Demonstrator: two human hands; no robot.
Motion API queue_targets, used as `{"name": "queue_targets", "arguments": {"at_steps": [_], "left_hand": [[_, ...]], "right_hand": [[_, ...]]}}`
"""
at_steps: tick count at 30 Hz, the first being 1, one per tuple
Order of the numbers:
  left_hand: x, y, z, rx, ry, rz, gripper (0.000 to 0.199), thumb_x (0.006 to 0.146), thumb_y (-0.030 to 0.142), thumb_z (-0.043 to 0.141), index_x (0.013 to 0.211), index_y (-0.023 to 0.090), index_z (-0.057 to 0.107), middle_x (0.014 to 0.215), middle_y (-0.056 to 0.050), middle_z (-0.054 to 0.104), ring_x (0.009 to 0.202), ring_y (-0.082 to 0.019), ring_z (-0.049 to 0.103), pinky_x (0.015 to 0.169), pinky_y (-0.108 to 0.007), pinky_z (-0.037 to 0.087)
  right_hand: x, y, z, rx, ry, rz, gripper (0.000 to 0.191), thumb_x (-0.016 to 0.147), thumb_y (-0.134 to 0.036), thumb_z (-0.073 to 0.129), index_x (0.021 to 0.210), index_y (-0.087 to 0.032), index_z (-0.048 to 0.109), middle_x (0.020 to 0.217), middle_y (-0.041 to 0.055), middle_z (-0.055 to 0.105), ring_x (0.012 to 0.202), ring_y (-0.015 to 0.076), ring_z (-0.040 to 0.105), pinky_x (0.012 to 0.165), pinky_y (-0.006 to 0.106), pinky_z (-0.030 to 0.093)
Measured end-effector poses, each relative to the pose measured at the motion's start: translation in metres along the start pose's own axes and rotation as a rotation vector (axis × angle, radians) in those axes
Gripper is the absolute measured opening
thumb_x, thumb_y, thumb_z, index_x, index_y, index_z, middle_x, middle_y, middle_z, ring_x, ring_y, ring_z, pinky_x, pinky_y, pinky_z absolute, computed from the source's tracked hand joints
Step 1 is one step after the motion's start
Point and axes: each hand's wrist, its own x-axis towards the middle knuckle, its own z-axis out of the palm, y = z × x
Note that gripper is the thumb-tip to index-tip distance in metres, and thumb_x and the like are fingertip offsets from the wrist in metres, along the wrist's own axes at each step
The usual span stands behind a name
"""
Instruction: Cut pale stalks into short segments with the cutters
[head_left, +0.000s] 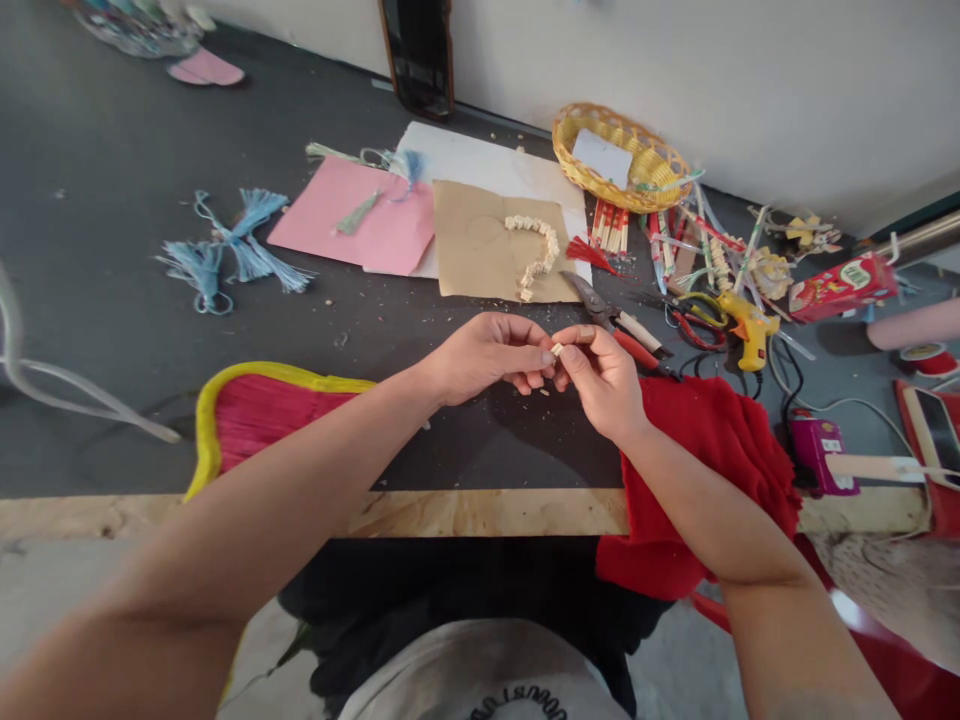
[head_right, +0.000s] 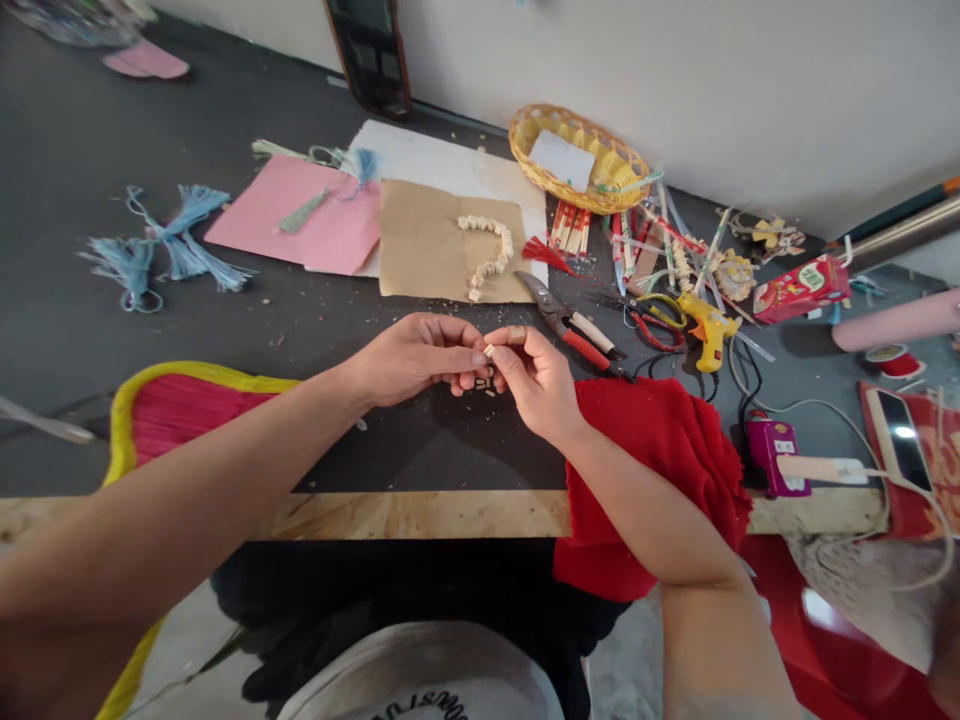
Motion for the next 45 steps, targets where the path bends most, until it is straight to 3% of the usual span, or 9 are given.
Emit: {"name": "queue_targets", "arguments": {"at_steps": [36, 40, 43, 45], "left_hand": [[0.001, -0.005, 0.001, 0.025, 0.021, 0.043, 0.016, 0.075, 0.026, 0.077, 0.077, 0.012, 0.068, 0.07, -0.004, 0.071, 0.056, -0.008, 0.062, 0.053, -0.017, 0.052], [0.002, -0.004, 0.0, -0.005, 0.105, 0.045, 0.019, 0.072, 0.026, 0.079, 0.079, 0.012, 0.068, 0.07, -0.003, 0.07, 0.054, -0.007, 0.061, 0.05, -0.018, 0.051], [0.002, -0.002, -0.001, -0.04, 0.175, 0.062, 0.021, 0.072, 0.028, 0.08, 0.079, 0.012, 0.068, 0.072, -0.002, 0.07, 0.052, -0.006, 0.059, 0.048, -0.017, 0.049], [0.001, 0.0, -0.002, -0.055, 0.2, 0.072, 0.022, 0.072, 0.029, 0.08, 0.079, 0.012, 0.068, 0.072, -0.002, 0.07, 0.051, -0.005, 0.057, 0.047, -0.016, 0.048]], "right_hand": [[-0.002, 0.0, 0.002, -0.146, 0.03, -0.045, 0.02, 0.092, -0.045, 0.058, 0.097, -0.026, 0.058, 0.083, 0.0002, 0.064, 0.058, 0.0115, 0.055, 0.055, 0.029, 0.052], [0.001, -0.004, -0.013, -0.344, 0.033, -0.201, 0.016, 0.094, -0.036, 0.055, 0.104, -0.026, 0.06, 0.094, 0.0037, 0.065, 0.075, 0.0153, 0.062, 0.069, 0.033, 0.055], [0.009, -0.012, -0.038, -0.631, 0.124, -0.4, 0.012, 0.095, -0.03, 0.053, 0.097, -0.025, 0.063, 0.098, 0.006, 0.065, 0.092, 0.0197, 0.063, 0.085, 0.038, 0.052], [0.016, -0.015, -0.058, -0.762, 0.208, -0.414, 0.014, 0.096, -0.029, 0.05, 0.097, -0.024, 0.063, 0.099, 0.0073, 0.064, 0.095, 0.0211, 0.062, 0.087, 0.039, 0.052]]}}
